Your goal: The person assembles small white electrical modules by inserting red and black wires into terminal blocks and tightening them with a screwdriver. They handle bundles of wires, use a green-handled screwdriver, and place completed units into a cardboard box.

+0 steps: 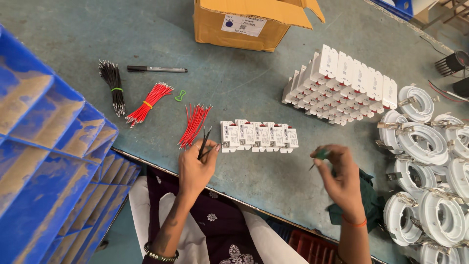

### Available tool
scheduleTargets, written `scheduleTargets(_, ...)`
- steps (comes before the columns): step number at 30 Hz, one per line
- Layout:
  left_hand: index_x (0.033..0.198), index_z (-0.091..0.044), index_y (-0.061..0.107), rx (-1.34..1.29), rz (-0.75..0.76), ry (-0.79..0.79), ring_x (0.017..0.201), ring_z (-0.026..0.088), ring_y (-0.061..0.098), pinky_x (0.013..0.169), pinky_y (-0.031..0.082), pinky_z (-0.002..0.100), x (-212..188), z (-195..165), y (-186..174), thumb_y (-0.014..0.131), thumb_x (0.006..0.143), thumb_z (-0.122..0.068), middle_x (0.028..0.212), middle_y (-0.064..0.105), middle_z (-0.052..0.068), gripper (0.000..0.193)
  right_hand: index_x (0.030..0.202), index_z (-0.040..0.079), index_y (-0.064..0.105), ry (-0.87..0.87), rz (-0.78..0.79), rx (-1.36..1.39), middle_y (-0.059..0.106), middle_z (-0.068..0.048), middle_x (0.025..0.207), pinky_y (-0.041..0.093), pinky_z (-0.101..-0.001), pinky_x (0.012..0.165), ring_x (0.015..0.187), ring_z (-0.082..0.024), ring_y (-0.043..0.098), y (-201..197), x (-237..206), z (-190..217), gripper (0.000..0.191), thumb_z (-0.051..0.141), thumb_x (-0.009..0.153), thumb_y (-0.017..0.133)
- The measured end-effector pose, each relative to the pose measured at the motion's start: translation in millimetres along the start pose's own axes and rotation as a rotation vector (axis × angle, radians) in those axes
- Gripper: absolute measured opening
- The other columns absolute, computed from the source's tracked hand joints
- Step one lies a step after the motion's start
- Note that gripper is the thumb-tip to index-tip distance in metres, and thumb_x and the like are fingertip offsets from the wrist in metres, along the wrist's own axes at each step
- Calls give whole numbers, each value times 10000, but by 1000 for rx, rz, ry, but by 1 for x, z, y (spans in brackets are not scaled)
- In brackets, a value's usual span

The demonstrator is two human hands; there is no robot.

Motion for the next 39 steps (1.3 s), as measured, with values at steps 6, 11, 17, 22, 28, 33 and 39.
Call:
scheduleTargets(6,808,-27,675,21,23,90,452,48,412,450,298,287,16,-2,11,746,849,-107,507,512,-22,115,1181,76,475,-73,-108,795,556,-90,1011,524,-415,1004,935,-188,571,41,14,4,223,142,1058,649)
scheduleTargets(11,755,-18,611,-5,4,171,453,49,437,453,328,272,13,-3,9,746,844,-73,551,567,-26,171,1021,85,449,82,-175,909,454,-49,876,484,-362,791,789,-170,469,85,20,-17,279,353,1099,463)
scheduleTargets(17,753,-6,586,-33,15,178,452,50,425,458,339,264,10,-2,8,746,853,-55,548,561,-21,195,815,97,404,81,-179,873,391,-34,751,450,-359,691,684,-165,400,86,19,-17,481,445,1147,411)
scheduleTargets(22,760,-8,611,-18,-19,173,443,68,413,455,330,284,7,-4,5,757,849,-50,512,519,19,176,857,34,497,102,-207,709,494,-74,780,518,-372,746,712,-189,498,81,24,-5,451,412,1099,455)
scheduleTargets(28,760,-4,592,-33,-29,226,443,73,436,460,356,281,6,-8,5,750,851,-52,547,558,3,189,1003,-22,594,63,-224,644,532,-51,758,507,-332,711,698,-153,530,81,29,-4,322,290,1077,566)
scheduleTargets(33,764,-11,617,-12,-18,209,432,88,428,457,351,294,6,-6,6,762,851,-66,514,522,13,178,856,72,480,62,-259,735,377,33,679,308,-254,557,602,-73,338,83,24,-13,406,372,1123,544)
scheduleTargets(39,775,-22,645,16,-15,225,421,106,437,454,352,307,7,-5,8,758,848,-78,492,482,17,146,786,108,388,13,-399,1002,286,43,629,193,-258,498,549,-72,209,79,33,7,545,512,1151,390)
Point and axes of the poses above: each hand's wrist, its own x-axis towards the middle knuckle, its own y-axis out of the palm, z = x × y, the point moved 9 cm from there along x, towards the middle knuckle
